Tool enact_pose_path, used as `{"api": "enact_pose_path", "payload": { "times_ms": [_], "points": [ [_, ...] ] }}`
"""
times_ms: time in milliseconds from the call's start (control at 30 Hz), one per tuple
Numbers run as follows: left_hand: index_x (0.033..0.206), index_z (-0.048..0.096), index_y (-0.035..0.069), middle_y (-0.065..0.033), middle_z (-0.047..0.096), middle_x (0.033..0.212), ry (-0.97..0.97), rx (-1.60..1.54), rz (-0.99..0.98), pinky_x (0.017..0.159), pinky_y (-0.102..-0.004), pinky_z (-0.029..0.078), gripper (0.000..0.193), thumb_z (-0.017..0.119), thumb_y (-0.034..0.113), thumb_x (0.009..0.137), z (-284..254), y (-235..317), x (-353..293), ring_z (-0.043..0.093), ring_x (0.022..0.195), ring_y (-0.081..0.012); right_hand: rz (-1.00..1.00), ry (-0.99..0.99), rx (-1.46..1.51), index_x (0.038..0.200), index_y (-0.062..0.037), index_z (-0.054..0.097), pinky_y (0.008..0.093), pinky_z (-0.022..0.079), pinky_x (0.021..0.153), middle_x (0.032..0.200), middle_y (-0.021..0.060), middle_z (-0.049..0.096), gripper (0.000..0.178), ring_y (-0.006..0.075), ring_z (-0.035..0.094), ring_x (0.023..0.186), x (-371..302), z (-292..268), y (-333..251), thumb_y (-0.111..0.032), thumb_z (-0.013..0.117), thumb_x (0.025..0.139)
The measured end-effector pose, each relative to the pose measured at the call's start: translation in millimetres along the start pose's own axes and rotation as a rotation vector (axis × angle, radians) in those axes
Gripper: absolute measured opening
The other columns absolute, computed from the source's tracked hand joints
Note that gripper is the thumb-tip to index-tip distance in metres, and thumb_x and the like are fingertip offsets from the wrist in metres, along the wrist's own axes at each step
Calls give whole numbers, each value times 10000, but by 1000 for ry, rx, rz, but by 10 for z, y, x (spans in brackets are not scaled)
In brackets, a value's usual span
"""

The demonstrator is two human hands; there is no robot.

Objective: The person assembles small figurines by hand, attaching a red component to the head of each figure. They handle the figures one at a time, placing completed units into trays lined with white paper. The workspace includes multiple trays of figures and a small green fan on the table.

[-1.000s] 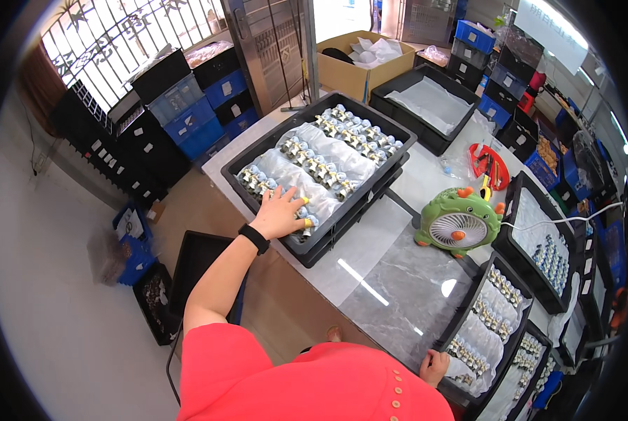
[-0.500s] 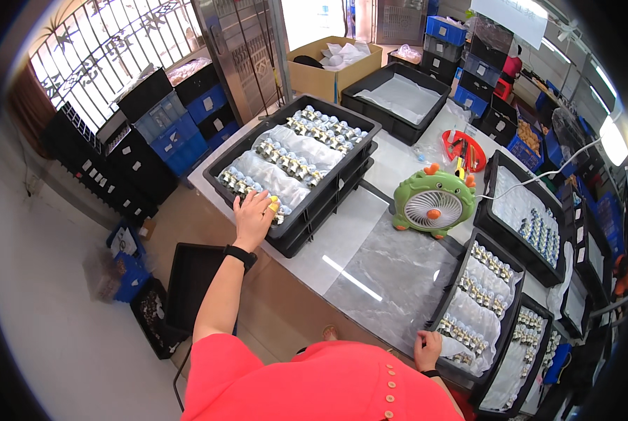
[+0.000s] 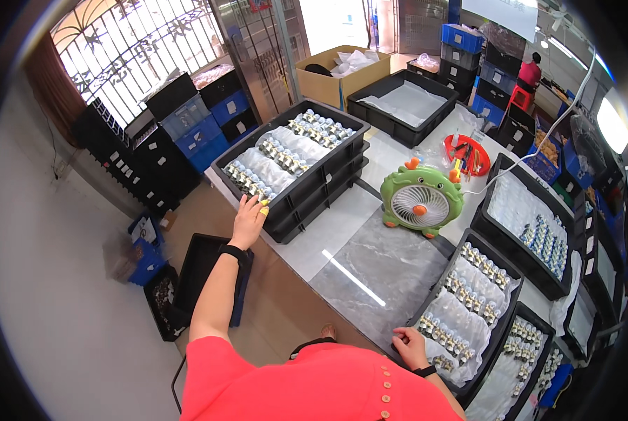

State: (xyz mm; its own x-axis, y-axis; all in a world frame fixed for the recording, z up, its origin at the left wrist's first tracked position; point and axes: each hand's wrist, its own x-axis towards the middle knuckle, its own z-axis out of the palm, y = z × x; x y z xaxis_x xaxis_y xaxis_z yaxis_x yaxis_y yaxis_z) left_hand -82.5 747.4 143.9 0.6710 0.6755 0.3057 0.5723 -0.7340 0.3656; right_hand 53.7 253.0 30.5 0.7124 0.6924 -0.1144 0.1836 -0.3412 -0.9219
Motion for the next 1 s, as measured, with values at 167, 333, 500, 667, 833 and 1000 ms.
{"api": "enact_pose_path", "payload": {
  "times_ms": [167,333,500,667,833,1000],
  "points": [
    [1102,631,34,-124,575,1221,-188,-85,-4,954,-361,414,347,605,267,845,-523,283,274,513,1169,-337,-94,-13,-125,904,-29,675,255,425,549,699,52,538,155,132,523,584,36,18,-7,-58,666,751],
    [1172,603,41,-197,629,1103,-478,-92,120,906,-363,447,423,627,267,816,-545,334,1183,583,1052,-334,36,116,-164,837,-41,668,298,418,530,646,71,544,94,191,536,569,33,130,-52,-81,667,751],
    [1148,608,41,-205,643,1056,-404,-58,389,857,-379,474,369,623,206,818,-103,247,2343,620,971,-324,197,346,-301,791,-12,653,294,388,510,596,55,510,70,154,493,524,31,304,-88,-73,665,761],
    [1114,607,23,-189,623,1079,-356,-79,553,907,-397,454,337,580,77,783,446,343,3129,582,1005,-357,263,520,-434,788,-24,637,309,377,536,623,61,497,53,167,469,530,7,503,-102,-60,653,754],
    [1169,566,11,-169,561,1196,-422,-90,705,964,-388,421,429,519,-11,743,800,329,3486,524,1113,-340,345,590,-485,783,-21,638,299,356,510,604,52,494,51,151,439,512,37,576,-24,-52,657,748],
    [1174,564,31,-159,545,1203,-538,-65,702,952,-400,425,412,539,2,764,897,313,3572,515,1122,-331,413,625,-502,805,-7,646,290,366,511,622,58,539,80,146,445,519,61,625,68,-67,661,755]
  ]
}}
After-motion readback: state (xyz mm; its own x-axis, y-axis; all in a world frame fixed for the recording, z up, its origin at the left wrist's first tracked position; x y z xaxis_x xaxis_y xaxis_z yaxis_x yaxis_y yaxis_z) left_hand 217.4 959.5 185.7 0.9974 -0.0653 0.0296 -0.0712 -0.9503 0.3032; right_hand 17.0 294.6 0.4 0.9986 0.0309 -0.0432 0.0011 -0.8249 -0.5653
